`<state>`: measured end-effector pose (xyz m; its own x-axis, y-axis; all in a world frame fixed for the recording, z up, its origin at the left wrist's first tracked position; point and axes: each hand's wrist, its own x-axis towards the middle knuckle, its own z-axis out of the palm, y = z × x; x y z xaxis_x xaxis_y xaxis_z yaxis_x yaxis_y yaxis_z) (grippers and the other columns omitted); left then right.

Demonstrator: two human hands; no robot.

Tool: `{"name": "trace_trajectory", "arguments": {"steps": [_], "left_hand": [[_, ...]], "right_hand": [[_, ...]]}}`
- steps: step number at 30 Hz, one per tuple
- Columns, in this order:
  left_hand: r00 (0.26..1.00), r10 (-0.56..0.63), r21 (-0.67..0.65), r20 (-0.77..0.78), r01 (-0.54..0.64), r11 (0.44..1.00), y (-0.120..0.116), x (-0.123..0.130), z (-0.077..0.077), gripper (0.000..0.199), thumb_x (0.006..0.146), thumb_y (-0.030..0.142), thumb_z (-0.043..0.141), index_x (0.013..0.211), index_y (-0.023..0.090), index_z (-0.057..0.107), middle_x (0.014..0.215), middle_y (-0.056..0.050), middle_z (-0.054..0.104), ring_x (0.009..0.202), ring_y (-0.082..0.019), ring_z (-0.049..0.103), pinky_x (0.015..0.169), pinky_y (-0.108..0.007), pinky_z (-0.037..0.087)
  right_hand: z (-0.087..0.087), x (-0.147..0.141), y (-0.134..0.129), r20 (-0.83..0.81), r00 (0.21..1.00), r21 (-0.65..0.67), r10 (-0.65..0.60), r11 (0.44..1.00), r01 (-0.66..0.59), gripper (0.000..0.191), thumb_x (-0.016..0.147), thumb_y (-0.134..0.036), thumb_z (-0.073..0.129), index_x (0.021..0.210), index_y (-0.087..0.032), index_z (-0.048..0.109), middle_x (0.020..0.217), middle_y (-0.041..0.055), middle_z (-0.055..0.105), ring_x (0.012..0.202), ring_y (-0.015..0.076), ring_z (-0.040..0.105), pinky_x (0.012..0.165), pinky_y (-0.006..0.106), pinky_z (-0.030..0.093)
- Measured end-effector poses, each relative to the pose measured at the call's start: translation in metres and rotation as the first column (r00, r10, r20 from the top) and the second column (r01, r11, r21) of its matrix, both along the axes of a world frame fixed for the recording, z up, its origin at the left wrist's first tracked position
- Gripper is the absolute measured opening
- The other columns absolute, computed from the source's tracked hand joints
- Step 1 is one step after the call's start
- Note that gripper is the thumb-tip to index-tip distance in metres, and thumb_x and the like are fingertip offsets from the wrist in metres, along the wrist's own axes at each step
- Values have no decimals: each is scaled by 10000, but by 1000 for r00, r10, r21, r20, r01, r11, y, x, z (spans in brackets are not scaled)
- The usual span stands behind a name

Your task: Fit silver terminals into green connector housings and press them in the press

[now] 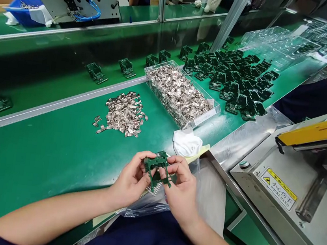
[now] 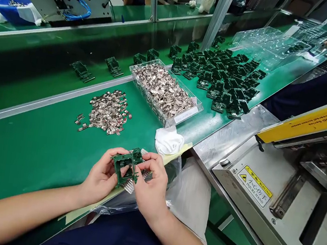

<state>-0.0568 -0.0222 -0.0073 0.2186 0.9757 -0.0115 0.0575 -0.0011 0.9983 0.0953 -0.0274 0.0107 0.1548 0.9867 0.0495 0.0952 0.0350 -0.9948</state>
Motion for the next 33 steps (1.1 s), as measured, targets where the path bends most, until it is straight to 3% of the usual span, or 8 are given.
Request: {"name": "trace_trajectory", "arguments": {"steps": [6, 11, 19, 33], "left_hand": [[991, -59, -39, 124, 64, 997, 1, 1, 4, 331, 922, 392, 543, 1223, 280, 464, 931, -35, 606, 786, -162, 599, 667, -262, 525], [991, -83, 92, 106, 74, 993, 0, -2, -1, 325, 968, 322, 474, 1287, 264, 456, 1031, -48, 604, 861, -142, 597, 761, -238, 516], [993, -111, 204, 45, 99, 974, -1, -4, -3, 349, 993, 231, 412, 1331, 314, 431, 1037, -24, 594, 863, -112, 589, 789, -196, 506], [994, -110, 217, 3, 106, 970, -3, -3, -3, 371, 976, 195, 434, 1334, 289, 435, 999, -37, 609, 814, -121, 605, 743, -208, 524]], "right_hand": [[4, 3, 0, -77, 997, -68, 13, 998, -19, 137, 780, -266, 694, 671, -196, 653, 978, 77, 585, 966, 242, 585, 937, 421, 461], [5, 2, 0, -49, 999, -78, 1, 997, -5, 162, 767, -270, 701, 642, -186, 641, 983, 81, 585, 968, 237, 583, 931, 403, 458], [4, -2, -2, 11, 1000, 21, -17, 1000, 17, 160, 793, -256, 684, 659, -189, 625, 952, 66, 591, 942, 201, 583, 862, 323, 462], [1, -2, -6, 75, 997, 117, -24, 993, 15, 161, 821, -219, 670, 697, -203, 568, 939, 38, 572, 933, 174, 577, 825, 276, 454]]}}
